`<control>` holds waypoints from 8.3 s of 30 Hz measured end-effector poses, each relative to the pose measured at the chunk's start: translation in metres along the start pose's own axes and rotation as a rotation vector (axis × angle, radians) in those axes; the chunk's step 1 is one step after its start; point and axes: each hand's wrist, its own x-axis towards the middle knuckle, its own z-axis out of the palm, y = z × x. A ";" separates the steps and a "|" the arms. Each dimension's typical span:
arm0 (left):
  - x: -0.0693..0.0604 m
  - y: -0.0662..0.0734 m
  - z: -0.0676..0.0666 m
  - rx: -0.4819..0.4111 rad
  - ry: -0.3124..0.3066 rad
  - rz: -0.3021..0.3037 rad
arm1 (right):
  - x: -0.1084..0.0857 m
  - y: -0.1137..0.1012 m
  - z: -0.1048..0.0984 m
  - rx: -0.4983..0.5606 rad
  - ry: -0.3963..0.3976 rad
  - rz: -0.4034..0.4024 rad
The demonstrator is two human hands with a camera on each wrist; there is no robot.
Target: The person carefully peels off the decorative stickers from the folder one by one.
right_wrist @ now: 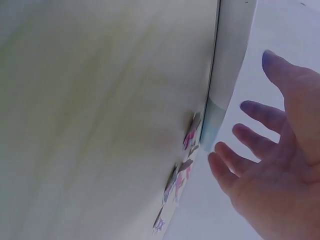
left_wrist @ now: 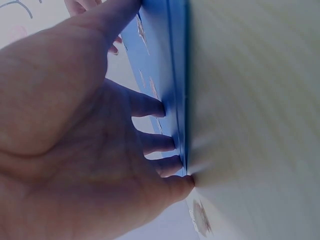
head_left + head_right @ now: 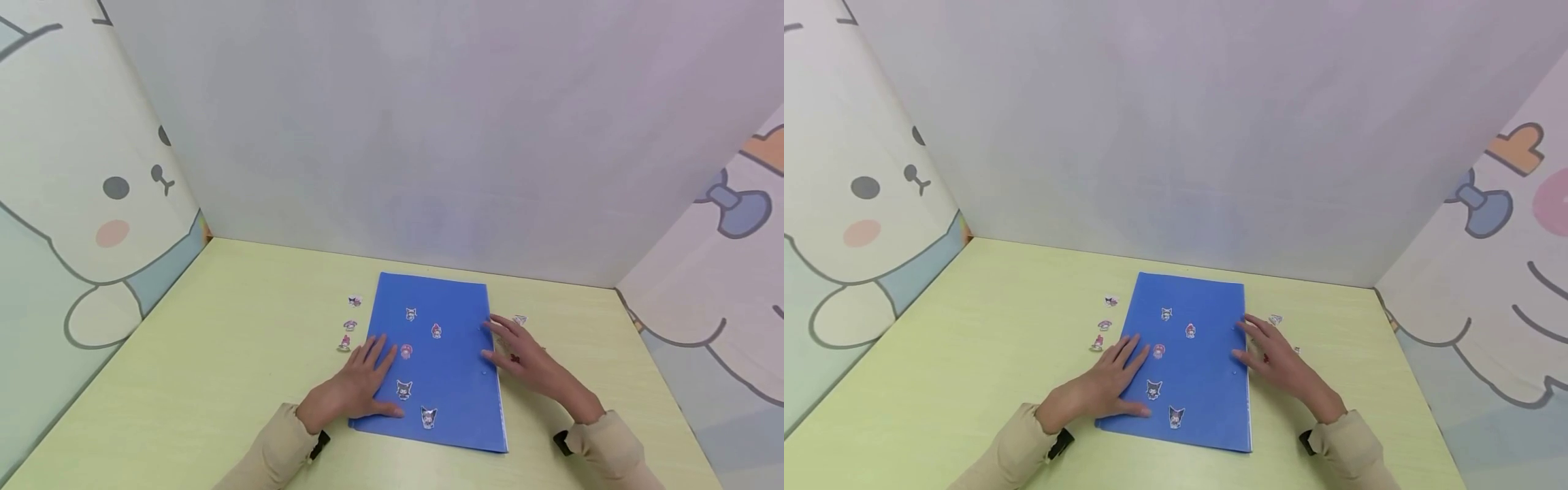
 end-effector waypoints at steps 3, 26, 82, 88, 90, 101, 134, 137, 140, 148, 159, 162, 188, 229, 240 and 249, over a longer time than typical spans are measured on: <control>0.000 0.000 0.000 0.005 -0.001 0.001 | -0.001 -0.003 0.001 0.002 -0.039 -0.002; 0.002 0.001 -0.002 0.005 -0.015 -0.013 | -0.006 -0.008 -0.001 0.104 -0.181 0.067; 0.013 0.048 0.020 0.077 0.122 0.218 | -0.006 -0.007 0.005 0.135 -0.160 0.083; 0.013 0.049 0.021 0.057 0.117 0.225 | -0.007 -0.006 0.005 0.136 -0.156 0.077; 0.013 0.049 0.021 0.052 0.116 0.225 | -0.007 -0.005 0.005 0.132 -0.154 0.075; 0.014 0.050 0.022 0.053 0.097 0.213 | -0.008 -0.005 0.006 0.138 -0.154 0.074; 0.011 0.050 0.012 -0.080 0.130 0.192 | -0.007 -0.008 0.005 0.166 -0.164 0.097; 0.011 0.046 0.011 -0.103 0.131 0.171 | -0.006 -0.008 0.004 0.170 -0.166 0.101; 0.010 0.042 0.009 -0.121 0.144 0.161 | -0.007 -0.008 0.004 0.172 -0.168 0.107; 0.006 0.028 0.005 -0.118 0.207 0.175 | -0.007 -0.006 0.005 0.181 -0.172 0.100; 0.002 0.008 0.005 -0.106 0.259 0.167 | -0.007 -0.003 0.007 0.173 -0.170 0.087; 0.000 0.003 0.003 -0.108 0.281 0.168 | -0.007 -0.003 0.007 0.165 -0.169 0.086; -0.024 -0.042 -0.011 -0.079 0.333 0.187 | -0.007 -0.004 0.005 0.167 -0.172 0.083; -0.033 -0.050 -0.019 0.063 0.370 0.103 | -0.008 -0.004 0.006 0.186 -0.158 0.079; -0.021 -0.030 -0.014 0.035 0.375 0.072 | -0.007 -0.003 0.007 0.178 -0.161 0.086; -0.009 -0.014 -0.010 0.022 0.333 0.059 | -0.007 -0.003 0.006 0.168 -0.162 0.085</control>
